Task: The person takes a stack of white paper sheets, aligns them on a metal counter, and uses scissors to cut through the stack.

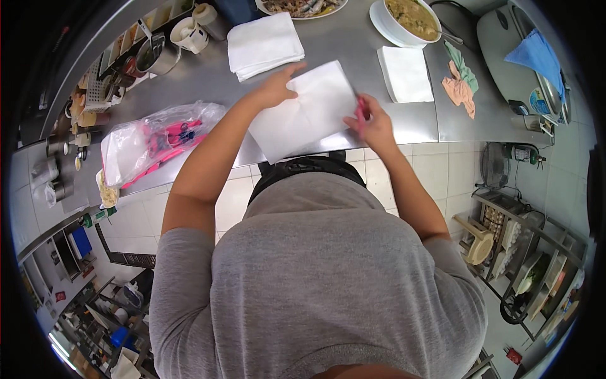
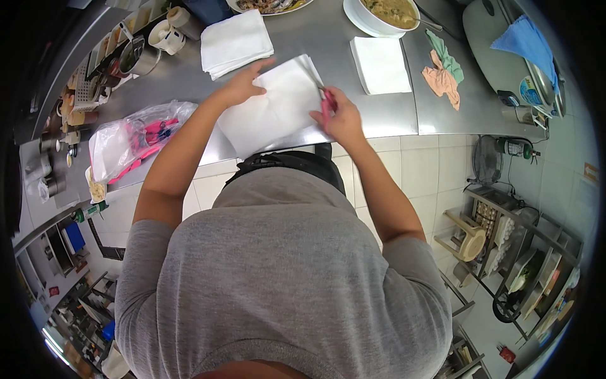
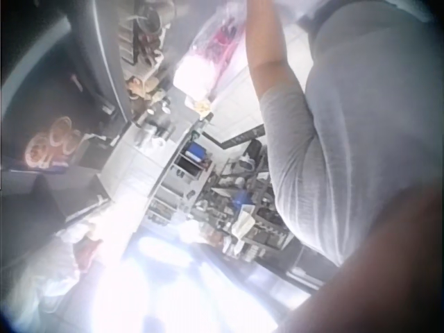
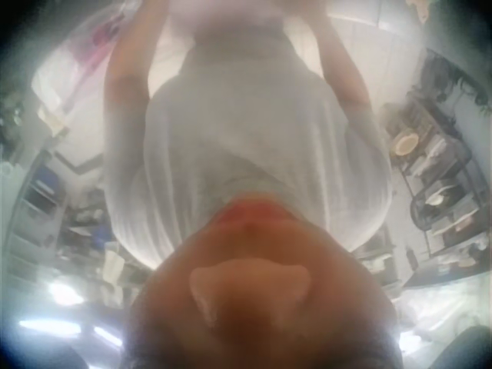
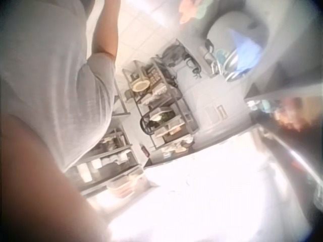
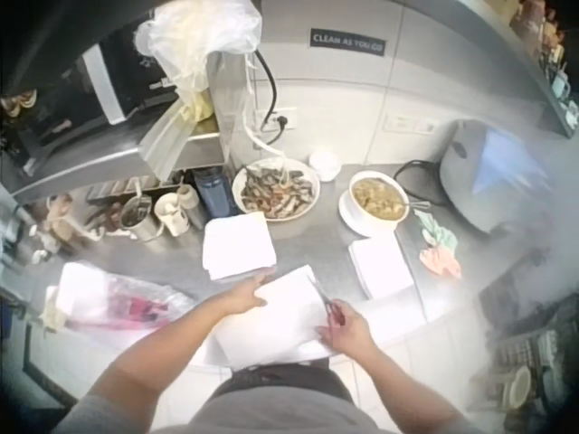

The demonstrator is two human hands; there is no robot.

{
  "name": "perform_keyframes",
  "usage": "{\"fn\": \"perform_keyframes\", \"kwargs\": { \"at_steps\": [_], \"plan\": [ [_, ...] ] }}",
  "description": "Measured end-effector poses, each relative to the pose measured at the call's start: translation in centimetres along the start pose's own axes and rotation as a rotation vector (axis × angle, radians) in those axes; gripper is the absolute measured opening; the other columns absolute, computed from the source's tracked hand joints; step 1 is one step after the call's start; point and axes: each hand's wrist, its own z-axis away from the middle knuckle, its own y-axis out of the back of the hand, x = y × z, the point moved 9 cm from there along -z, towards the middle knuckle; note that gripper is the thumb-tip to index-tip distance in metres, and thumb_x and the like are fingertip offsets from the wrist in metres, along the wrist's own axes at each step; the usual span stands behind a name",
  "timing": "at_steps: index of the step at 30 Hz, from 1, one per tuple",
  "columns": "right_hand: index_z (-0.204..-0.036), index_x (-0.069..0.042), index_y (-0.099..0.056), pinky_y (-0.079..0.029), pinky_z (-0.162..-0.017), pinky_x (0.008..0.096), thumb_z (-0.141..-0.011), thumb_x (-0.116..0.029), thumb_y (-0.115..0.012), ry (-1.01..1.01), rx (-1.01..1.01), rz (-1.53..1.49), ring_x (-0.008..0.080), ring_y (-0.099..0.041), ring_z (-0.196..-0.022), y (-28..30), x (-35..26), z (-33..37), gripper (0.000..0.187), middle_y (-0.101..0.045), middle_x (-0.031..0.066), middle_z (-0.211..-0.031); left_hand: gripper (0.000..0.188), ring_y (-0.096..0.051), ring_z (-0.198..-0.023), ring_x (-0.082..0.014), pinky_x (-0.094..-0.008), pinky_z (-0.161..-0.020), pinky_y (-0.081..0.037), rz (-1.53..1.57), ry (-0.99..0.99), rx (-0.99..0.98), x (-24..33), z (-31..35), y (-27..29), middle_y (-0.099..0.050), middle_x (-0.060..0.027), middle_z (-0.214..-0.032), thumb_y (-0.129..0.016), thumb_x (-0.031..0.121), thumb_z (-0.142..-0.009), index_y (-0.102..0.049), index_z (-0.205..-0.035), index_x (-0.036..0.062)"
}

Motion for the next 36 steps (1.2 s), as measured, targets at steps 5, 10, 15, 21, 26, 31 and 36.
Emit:
{"fn": "perform_keyframes", "kwargs": {
  "at_steps": [5,10,15,21,26,31,36],
  "plan": [
    [-0.118,-0.005,-0.052,-0.046,-0.075,0.0264,-0.070,-0.030,-0.080,-0.422,-0.658,-0.138,0.0123,-0.055,-0.078,2.9,1.2,8.7,0.061,-0.058,0.0018,-0.082,0.043,-0.048,-0.108,-0.0308,-0.0413,-0.093,-0.039,-0.554,-0.214,0.394,5.8,5.5,-0.1,-0.053,-0.0113,-0.112,-0.070,0.014,-0.073,-0.055,-0.113,0.0057],
    [-0.118,-0.005,-0.053,-0.045,-0.063,0.0257,-0.068,-0.040,-0.080,-0.655,-0.920,-0.272,0.0124,-0.056,-0.071,1.5,2.1,14.9,0.066,-0.059,0.0040,-0.077,0.031,-0.048,-0.105,-0.0294,-0.0422,-0.092,-0.039,-0.605,-0.298,0.179,4.7,9.5,-7.0,-0.053,-0.0107,-0.104,-0.068,0.019,-0.074,-0.057,-0.100,0.0067],
    [-0.115,-0.004,-0.054,-0.043,-0.056,0.0252,-0.068,-0.053,-0.076,-0.634,-1.072,-0.266,0.0128,-0.055,-0.067,-0.7,2.4,15.8,0.071,-0.058,0.0041,-0.072,0.020,-0.051,-0.101,-0.0266,-0.0384,-0.083,-0.046,-0.757,-0.404,0.238,4.5,9.8,-8.1,-0.055,-0.0082,-0.099,-0.065,0.019,-0.075,-0.059,-0.089,0.0068],
    [-0.115,-0.003,-0.054,-0.036,-0.047,0.0222,-0.067,-0.067,-0.067,-0.719,-1.153,-0.414,0.0098,-0.050,-0.061,-3.4,1.2,16.1,0.082,-0.057,0.0014,-0.073,0.014,-0.060,-0.088,-0.0242,-0.0330,-0.073,-0.051,-0.665,-0.360,0.285,4.5,9.6,-6.8,-0.062,-0.0060,-0.091,-0.066,0.013,-0.074,-0.061,-0.085,0.0065],
    [-0.113,0.000,-0.054,-0.044,-0.058,0.0255,-0.075,-0.060,-0.065,-0.628,-1.053,-0.505,0.0137,-0.056,-0.067,-5.2,-0.3,14.3,0.072,-0.058,0.0052,-0.074,0.017,-0.060,-0.089,-0.0245,-0.0333,-0.073,-0.051,-0.630,-0.376,0.303,4.9,10.0,-6.7,-0.062,-0.0068,-0.090,-0.066,0.014,-0.075,-0.061,-0.089,0.0064],
    [-0.112,0.001,-0.054,-0.046,-0.059,0.0268,-0.075,-0.060,-0.065,-0.621,-1.092,-0.323,0.0140,-0.057,-0.067,-5.6,1.4,15.2,0.072,-0.059,0.0055,-0.075,0.025,-0.055,-0.098,-0.0277,-0.0342,-0.079,-0.050,-0.662,-0.351,0.252,5.6,10.3,-7.3,-0.058,-0.0090,-0.099,-0.065,0.014,-0.075,-0.060,-0.098,0.0064],
    [-0.111,0.002,-0.054,-0.046,-0.059,0.0271,-0.077,-0.058,-0.064,-0.663,-1.054,-0.415,0.0142,-0.057,-0.067,-6.0,0.7,14.5,0.070,-0.059,0.0056,-0.074,0.023,-0.053,-0.100,-0.0281,-0.0346,-0.080,-0.049,-0.738,-0.366,0.225,4.4,10.3,-8.2,-0.056,-0.0091,-0.101,-0.064,0.012,-0.074,-0.060,-0.096,0.0064]
  ]
}}
